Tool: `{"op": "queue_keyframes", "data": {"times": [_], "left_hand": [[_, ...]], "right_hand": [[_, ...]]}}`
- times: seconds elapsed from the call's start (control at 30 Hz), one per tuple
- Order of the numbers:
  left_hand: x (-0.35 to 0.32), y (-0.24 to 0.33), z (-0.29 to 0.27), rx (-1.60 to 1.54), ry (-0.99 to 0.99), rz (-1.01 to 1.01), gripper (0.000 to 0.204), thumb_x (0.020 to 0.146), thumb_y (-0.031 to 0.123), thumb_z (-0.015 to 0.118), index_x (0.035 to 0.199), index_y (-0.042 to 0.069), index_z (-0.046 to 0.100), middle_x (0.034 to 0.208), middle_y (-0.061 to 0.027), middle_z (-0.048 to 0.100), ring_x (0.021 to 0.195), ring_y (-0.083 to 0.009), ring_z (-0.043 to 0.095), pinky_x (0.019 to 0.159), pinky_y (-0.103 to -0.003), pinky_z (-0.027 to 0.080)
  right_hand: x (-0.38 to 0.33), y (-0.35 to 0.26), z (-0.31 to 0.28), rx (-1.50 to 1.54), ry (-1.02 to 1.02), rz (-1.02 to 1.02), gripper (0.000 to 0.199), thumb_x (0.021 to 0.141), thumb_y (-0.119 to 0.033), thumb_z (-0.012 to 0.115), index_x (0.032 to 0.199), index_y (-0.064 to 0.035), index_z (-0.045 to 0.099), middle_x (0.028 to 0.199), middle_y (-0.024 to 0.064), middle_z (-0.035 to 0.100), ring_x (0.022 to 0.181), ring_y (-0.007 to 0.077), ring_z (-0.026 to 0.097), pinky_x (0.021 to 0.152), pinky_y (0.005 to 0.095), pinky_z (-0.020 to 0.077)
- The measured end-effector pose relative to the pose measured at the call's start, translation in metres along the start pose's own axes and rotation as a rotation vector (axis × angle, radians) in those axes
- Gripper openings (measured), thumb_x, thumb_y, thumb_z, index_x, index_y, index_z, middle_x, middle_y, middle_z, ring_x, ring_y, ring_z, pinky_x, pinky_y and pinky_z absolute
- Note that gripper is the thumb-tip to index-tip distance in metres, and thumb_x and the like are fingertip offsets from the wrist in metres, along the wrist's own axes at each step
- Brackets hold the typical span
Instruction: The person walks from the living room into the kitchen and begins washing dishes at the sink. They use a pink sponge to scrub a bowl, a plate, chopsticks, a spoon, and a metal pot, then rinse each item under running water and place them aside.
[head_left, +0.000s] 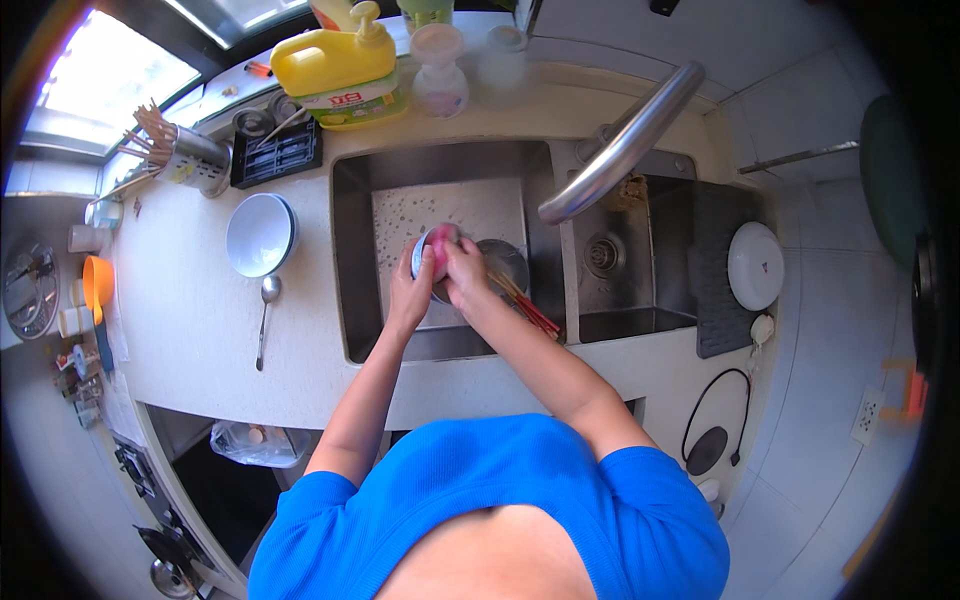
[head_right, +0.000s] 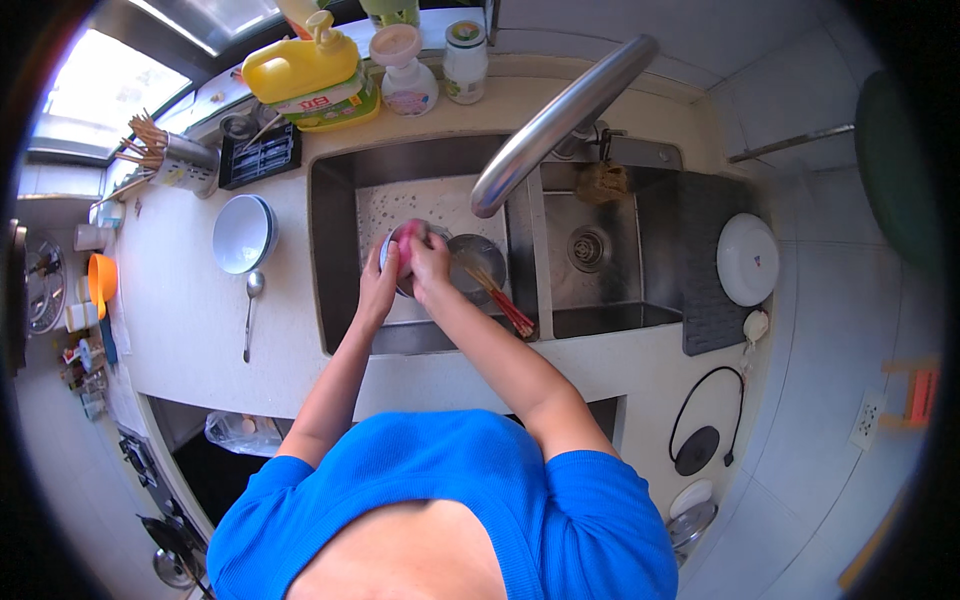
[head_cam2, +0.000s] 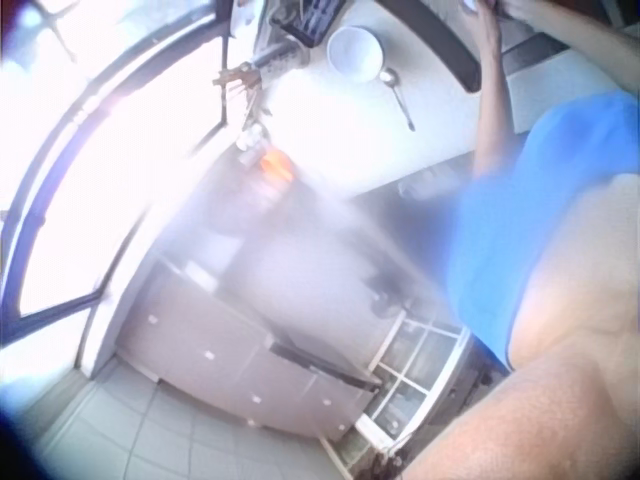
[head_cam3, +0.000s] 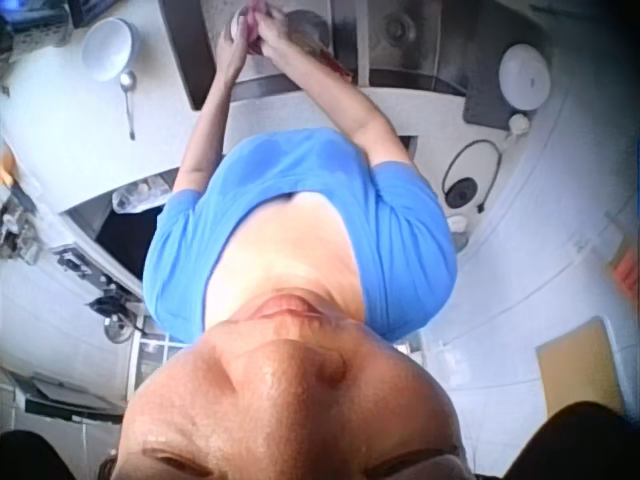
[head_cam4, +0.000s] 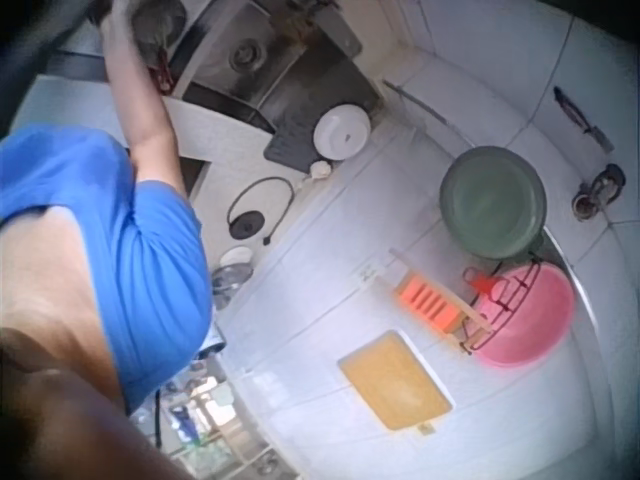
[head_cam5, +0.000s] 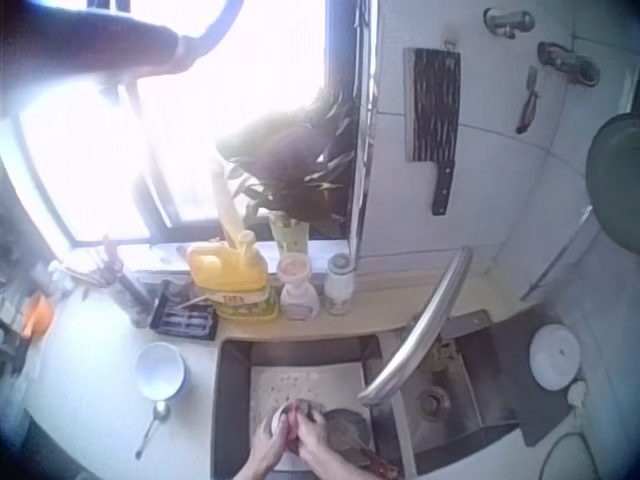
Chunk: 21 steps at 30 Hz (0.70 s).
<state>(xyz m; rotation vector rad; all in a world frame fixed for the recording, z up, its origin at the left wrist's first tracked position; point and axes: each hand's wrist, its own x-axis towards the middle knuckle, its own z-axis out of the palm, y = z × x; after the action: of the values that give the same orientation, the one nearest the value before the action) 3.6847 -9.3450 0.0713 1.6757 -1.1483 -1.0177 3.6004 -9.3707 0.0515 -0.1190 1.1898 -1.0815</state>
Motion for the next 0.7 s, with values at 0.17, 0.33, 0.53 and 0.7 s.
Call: {"op": "queue_keyframes", "data": {"times": [0.17, 0.33, 0.53, 0.7], "left_hand": [[0.019, -0.001, -0.013, -0.152, -0.124, -0.3, 0.051, 0.088, 0.043, 0.038, 0.101, -0.004, 0.052, 0.091, -0.0134, 0.058, 0.085, -0.0202, 0.053, 0.076, -0.032, 0.041], [0.018, 0.005, -0.01, -0.209, -0.191, -0.279, 0.052, 0.088, 0.042, 0.041, 0.115, -0.002, 0.047, 0.11, -0.0149, 0.052, 0.101, -0.0197, 0.047, 0.086, -0.03, 0.036], [0.009, 0.003, 0.001, -0.299, -0.151, -0.256, 0.05, 0.089, 0.039, 0.042, 0.122, 0.001, 0.041, 0.115, -0.0096, 0.047, 0.106, -0.017, 0.043, 0.088, -0.027, 0.035], [0.007, -0.01, 0.002, -0.569, -0.117, -0.29, 0.051, 0.089, 0.038, 0.042, 0.124, 0.002, 0.037, 0.115, -0.0111, 0.047, 0.103, -0.018, 0.045, 0.087, -0.028, 0.037]], "right_hand": [[-0.014, -0.045, -0.011, -0.793, -0.743, 0.137, 0.014, 0.08, -0.008, 0.053, 0.091, -0.0027, 0.06, 0.089, 0.0036, 0.056, 0.082, 0.0119, 0.052, 0.069, 0.0253, 0.0433], [-0.014, -0.056, -0.035, -1.811, -0.714, -1.121, 0.015, 0.073, -0.017, 0.053, 0.081, -0.0096, 0.063, 0.085, 0.0053, 0.054, 0.091, 0.0236, 0.048, 0.076, 0.0378, 0.0389], [-0.012, -0.037, -0.038, -1.831, -0.418, -1.179, 0.013, 0.072, -0.018, 0.054, 0.082, -0.0121, 0.061, 0.084, 0.0045, 0.051, 0.09, 0.025, 0.046, 0.077, 0.0376, 0.0384], [-0.028, -0.004, -0.003, -0.657, -0.255, -0.226, 0.026, 0.075, -0.016, 0.053, 0.097, -0.0041, 0.06, 0.092, 0.015, 0.059, 0.085, 0.0297, 0.057, 0.076, 0.0354, 0.0445]]}}
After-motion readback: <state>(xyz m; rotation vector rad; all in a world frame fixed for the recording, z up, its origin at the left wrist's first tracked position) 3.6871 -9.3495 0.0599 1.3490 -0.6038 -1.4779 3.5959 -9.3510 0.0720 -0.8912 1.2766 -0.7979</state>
